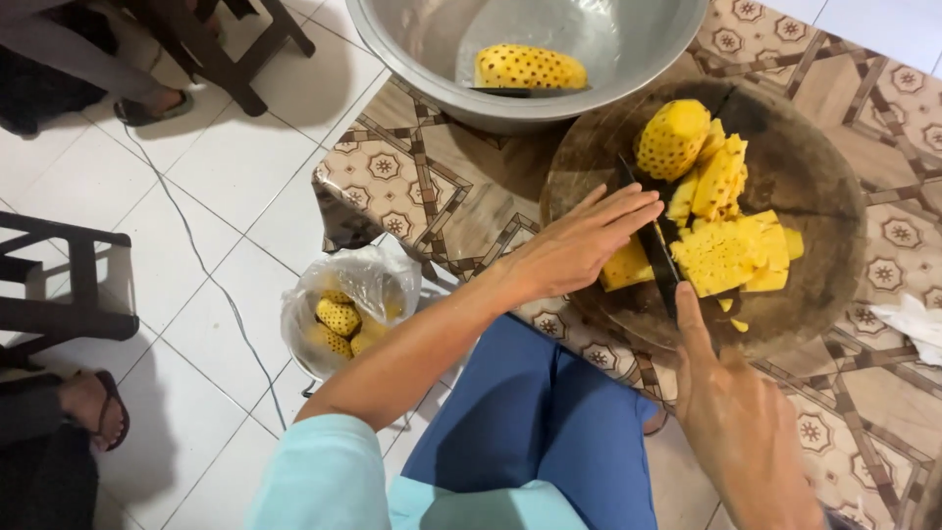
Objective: Dicing pineapple on a wooden cutting board using a knife.
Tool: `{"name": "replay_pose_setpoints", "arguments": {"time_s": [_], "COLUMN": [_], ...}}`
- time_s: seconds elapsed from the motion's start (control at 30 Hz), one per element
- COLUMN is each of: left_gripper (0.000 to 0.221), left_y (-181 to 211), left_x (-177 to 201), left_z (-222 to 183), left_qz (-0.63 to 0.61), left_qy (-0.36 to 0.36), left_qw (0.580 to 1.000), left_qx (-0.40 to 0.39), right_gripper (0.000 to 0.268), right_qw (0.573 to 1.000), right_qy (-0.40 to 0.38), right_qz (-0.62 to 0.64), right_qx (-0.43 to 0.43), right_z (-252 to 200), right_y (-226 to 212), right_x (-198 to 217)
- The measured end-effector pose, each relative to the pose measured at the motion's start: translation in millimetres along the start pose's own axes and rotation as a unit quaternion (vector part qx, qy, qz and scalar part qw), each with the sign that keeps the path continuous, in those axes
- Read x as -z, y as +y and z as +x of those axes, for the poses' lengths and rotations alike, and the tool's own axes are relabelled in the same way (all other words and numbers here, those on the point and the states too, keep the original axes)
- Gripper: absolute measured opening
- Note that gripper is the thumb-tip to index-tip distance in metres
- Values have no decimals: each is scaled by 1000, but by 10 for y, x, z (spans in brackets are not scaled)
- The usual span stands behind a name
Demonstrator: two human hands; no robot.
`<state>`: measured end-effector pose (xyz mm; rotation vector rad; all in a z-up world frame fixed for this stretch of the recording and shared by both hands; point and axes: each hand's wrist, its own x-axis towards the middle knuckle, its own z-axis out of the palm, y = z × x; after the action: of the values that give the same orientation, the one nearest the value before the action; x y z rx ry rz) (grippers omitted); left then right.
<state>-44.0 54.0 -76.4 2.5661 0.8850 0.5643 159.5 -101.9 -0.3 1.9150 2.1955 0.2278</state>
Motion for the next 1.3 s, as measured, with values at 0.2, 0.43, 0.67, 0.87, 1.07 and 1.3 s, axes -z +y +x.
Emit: {"name": "replay_pose_setpoints", "arguments": {"time_s": [0.2,0.43,0.67,0.87,1.07,1.3], "left_gripper": [55,87,101,87,82,84], "left_y": [-98,57,-24,89,177,128], "left_x": [-101,-11,-285,-87,162,122], "left_z": [41,33,36,-75,-160,-166], "left_qz": [24,143,159,100,112,58], "left_qy": [8,-37,40,65,36,4], "left_qw": [1000,989,986,993,993,998], "left_qx": [-11,17,10,1,-8,-6], "right_gripper": [77,66,69,61,64,62], "right_qw": [1000,989,984,978,972,974], "right_qy": [-5,20,-47,-16,-40,-41], "right_qz": [-15,149,160,199,224,215], "right_qx": [-13,7,-57,-57,-64,-62], "right_z": [22,154,139,61,-18,8], "right_y": [-159,8,-2,-92,-186,-220], "right_x": [-263,-84,160,315,421,339]}}
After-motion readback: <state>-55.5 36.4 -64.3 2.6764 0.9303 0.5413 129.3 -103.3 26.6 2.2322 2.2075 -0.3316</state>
